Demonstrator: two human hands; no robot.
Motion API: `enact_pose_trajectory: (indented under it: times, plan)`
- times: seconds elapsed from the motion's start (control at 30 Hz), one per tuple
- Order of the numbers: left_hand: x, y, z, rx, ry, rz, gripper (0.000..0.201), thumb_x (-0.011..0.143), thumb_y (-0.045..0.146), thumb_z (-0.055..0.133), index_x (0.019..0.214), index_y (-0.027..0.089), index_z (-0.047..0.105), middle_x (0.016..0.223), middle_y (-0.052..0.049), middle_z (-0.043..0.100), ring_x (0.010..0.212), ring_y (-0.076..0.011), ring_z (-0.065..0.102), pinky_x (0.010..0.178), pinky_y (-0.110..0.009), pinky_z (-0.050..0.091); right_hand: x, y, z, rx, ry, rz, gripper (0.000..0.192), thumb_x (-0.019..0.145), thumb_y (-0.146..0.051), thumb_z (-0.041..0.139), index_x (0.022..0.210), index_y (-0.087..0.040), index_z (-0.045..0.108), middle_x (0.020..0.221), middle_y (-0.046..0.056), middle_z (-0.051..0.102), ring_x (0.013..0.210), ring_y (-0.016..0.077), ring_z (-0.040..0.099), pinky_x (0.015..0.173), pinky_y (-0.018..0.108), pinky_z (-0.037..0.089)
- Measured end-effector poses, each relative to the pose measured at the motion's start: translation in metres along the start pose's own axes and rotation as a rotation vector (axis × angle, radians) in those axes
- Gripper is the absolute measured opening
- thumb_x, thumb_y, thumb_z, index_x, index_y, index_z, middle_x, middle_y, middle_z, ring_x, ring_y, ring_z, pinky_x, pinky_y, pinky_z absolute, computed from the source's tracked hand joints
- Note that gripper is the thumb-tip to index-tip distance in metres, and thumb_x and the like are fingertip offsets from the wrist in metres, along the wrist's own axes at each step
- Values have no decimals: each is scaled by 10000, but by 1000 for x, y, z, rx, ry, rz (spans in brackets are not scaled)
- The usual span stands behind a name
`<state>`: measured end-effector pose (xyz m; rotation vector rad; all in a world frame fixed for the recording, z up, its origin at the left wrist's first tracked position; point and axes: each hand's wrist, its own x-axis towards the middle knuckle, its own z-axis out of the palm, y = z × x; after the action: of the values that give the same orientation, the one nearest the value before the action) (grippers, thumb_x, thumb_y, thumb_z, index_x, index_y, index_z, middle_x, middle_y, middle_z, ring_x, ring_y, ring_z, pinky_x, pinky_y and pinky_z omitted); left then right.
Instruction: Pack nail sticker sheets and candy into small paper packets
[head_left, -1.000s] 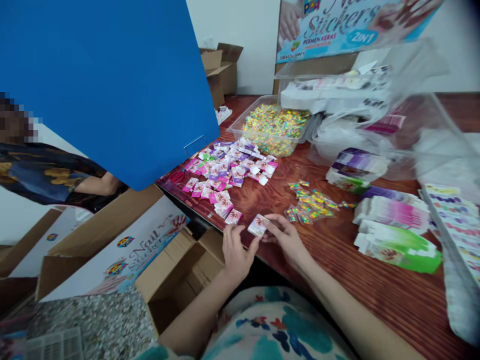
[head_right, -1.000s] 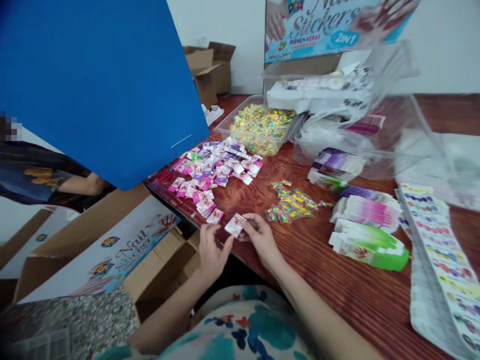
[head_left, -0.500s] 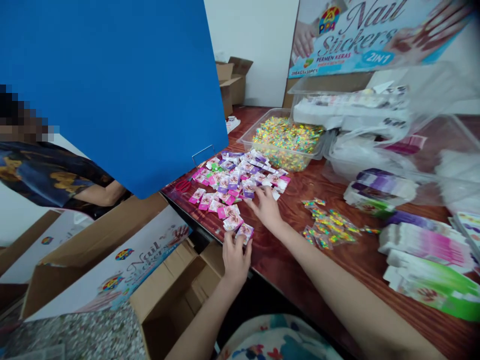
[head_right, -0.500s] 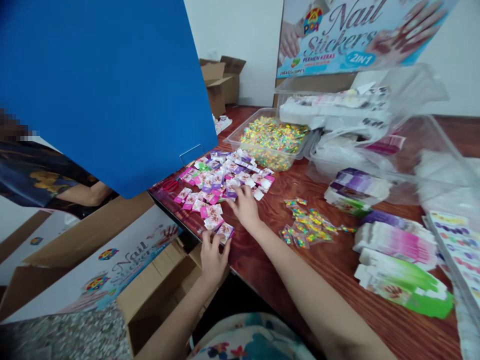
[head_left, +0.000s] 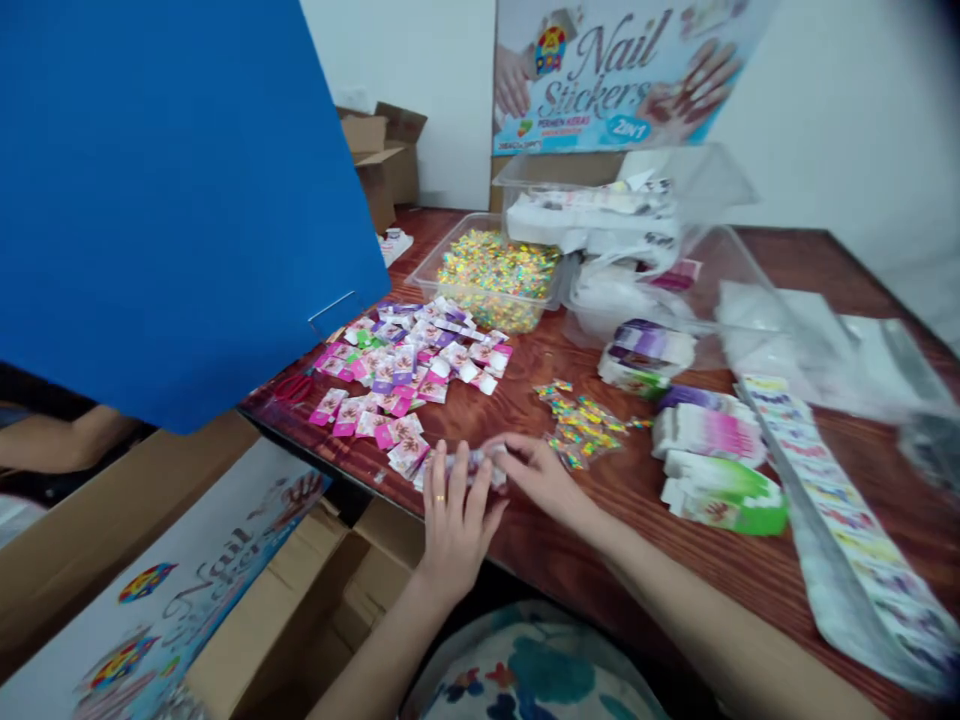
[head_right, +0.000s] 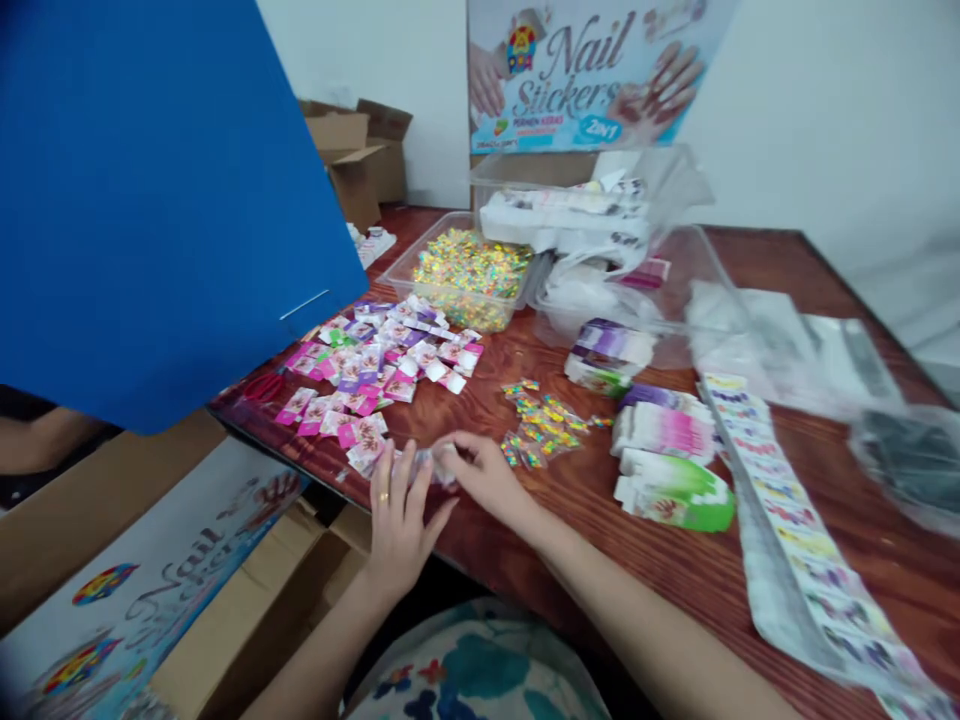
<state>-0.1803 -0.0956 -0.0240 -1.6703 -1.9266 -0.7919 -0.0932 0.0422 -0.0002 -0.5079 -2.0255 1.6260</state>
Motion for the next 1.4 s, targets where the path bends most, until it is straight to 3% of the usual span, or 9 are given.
enact_pose_trajectory:
  times: [0.1, 0.17, 0.37, 0.47, 0.6, 0.83, 1.0, 1.23, 1.4]
  plan:
    - [0, 12, 15, -177, -176, 48, 507, 914, 248, 530, 1400, 182, 401, 1141, -143, 640, 1120, -267, 603, 965, -421, 493, -46, -7, -24, 7, -23, 60, 359, 934, -451, 473, 842, -178, 687, 763, 26, 688, 693, 162, 636, 662, 279, 543]
    - [-5, 23, 23, -289, -220, -44, 520, 910, 217, 502, 1414, 173, 384, 1117, -146, 649, 1040, -246, 644, 893, -364, 531, -73, -7, -58, -59, 121, 91, 364, 935, -470, 474, 920, -182, 697, 835, 42, 712, 753, 175, 657, 707, 293, 551]
    - [-5, 40, 30, -624, -307, -493, 650, 825, 304, 599, 1402, 156, 340, 1196, -170, 622, 980, -243, 679, 758, -325, 571, -181, 3, -235, -717, 811, 140, 346, 864, -472, 573, 996, -186, 718, 971, 108, 729, 873, 257, 677, 827, 413, 541]
    - [1, 42, 32, -706, -358, -530, 517, 800, 332, 616, 1272, 181, 469, 1056, -108, 674, 852, -212, 689, 738, -321, 561, -219, 14, -302, -941, 611, 208, 320, 854, -416, 572, 1007, -185, 734, 1052, 142, 705, 956, 292, 668, 883, 457, 528]
    - [5, 48, 36, -773, -377, -465, 433, 817, 368, 587, 1201, 183, 510, 1024, -92, 674, 848, -208, 671, 752, -329, 545, -219, 38, -336, -1003, 368, 189, 431, 843, -365, 579, 1236, -202, 646, 1351, 138, 569, 1249, 305, 533, 1037, 473, 442]
    - [10, 64, 28, -854, -331, -519, 461, 775, 304, 630, 1206, 180, 527, 930, -43, 642, 760, -157, 630, 731, -279, 520, -200, 62, -333, -1043, 441, 138, 257, 840, -362, 617, 989, -205, 754, 1243, 148, 647, 1167, 318, 588, 992, 528, 445]
    - [22, 76, 13, -928, -341, -540, 180, 778, 317, 659, 886, 183, 605, 748, -1, 619, 649, -142, 600, 648, -251, 497, -211, 30, -310, -1034, 638, 48, 318, 903, -426, 528, 841, -200, 743, 1051, 149, 713, 1008, 292, 645, 917, 503, 480]
    - [65, 121, -10, -1305, -422, -385, 259, 726, 234, 745, 806, 198, 501, 1127, -98, 655, 1022, -214, 625, 919, -343, 472, -196, -86, -211, -576, 666, 23, 285, 838, -459, 652, 859, -191, 743, 768, 53, 744, 635, 185, 654, 558, 277, 519]
    - [73, 141, -8, -1480, -527, -585, 317, 685, 241, 770, 775, 196, 469, 885, -24, 648, 801, -154, 620, 757, -263, 487, -154, -76, -143, -289, 604, 16, 295, 853, -455, 629, 834, -180, 731, 716, 34, 729, 589, 168, 648, 507, 254, 520]
